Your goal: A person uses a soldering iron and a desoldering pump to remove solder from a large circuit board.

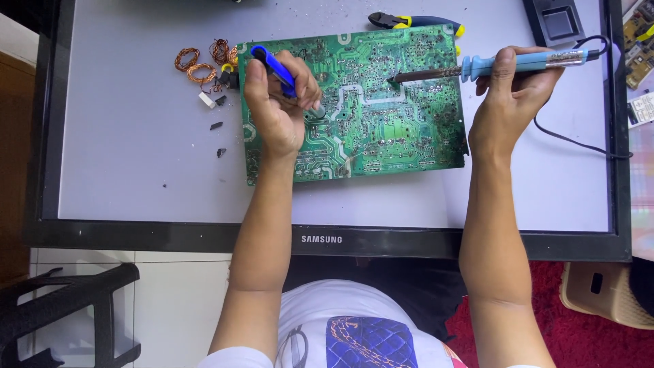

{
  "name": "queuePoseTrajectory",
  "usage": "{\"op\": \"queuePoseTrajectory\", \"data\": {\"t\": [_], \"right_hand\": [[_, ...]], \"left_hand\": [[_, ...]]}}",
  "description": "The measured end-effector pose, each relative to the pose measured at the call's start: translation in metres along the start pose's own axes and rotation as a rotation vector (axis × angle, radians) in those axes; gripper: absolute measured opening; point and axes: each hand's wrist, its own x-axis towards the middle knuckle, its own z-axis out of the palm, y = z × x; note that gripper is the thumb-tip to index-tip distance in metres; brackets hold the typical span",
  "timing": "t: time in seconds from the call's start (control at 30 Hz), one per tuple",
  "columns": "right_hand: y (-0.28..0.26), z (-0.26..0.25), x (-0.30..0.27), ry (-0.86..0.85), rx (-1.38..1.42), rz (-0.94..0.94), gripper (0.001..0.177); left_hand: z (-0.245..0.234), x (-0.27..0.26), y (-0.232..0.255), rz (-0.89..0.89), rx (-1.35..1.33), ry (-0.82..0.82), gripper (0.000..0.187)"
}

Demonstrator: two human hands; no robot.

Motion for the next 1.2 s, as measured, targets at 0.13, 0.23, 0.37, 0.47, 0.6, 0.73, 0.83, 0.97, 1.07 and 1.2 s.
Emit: {"op": "queuePoseTrajectory", "data": {"t": [0.13,0.23,0.37,0.47,0.6,0.73,0.83,0.97,1.07,1.2], "right_hand": [[0.01,-0.006,0.004,-0.011,0.028,0.023,0.019],[0.018,-0.014,0.009,-0.043,0.04,0.028,0.018],[0.021,-0.016,0.01,-0.111,0.073,0.136,0.021],[0.002,-0.001,-0.001,-0.118,0.075,0.072,0.022],[0.002,-0.005,0.0,-0.087,0.1,0.007,0.021],[-0.004,-0.01,0.002,-0.048,0.012,-0.021,0.019],[0.001,-0.012,0.004,-0.035,0.01,-0.015,0.024],[0.009,-0.014,0.004,-0.029,0.005,0.02,0.025],[0.01,-0.013,0.004,-0.025,0.02,0.028,0.023],[0.007,-0.011,0.003,-0.04,0.026,0.032,0.024]], "left_hand": [[-0.009,0.003,-0.011,-0.007,0.036,-0.041,0.05],[-0.013,0.005,-0.018,0.003,0.032,-0.089,0.036],[-0.007,0.002,-0.005,0.09,0.188,-0.226,0.029],[-0.007,-0.002,-0.003,0.1,0.244,-0.251,0.026],[-0.006,-0.002,-0.002,0.145,0.233,-0.244,0.027],[-0.005,-0.004,-0.002,0.081,0.085,-0.21,0.026],[-0.009,-0.002,-0.007,0.122,0.066,-0.197,0.037],[-0.013,-0.003,-0.007,0.132,0.081,-0.14,0.023],[-0.014,-0.003,-0.007,0.153,0.157,-0.086,0.023],[-0.012,-0.004,-0.005,0.155,0.335,-0.015,0.022]]}}
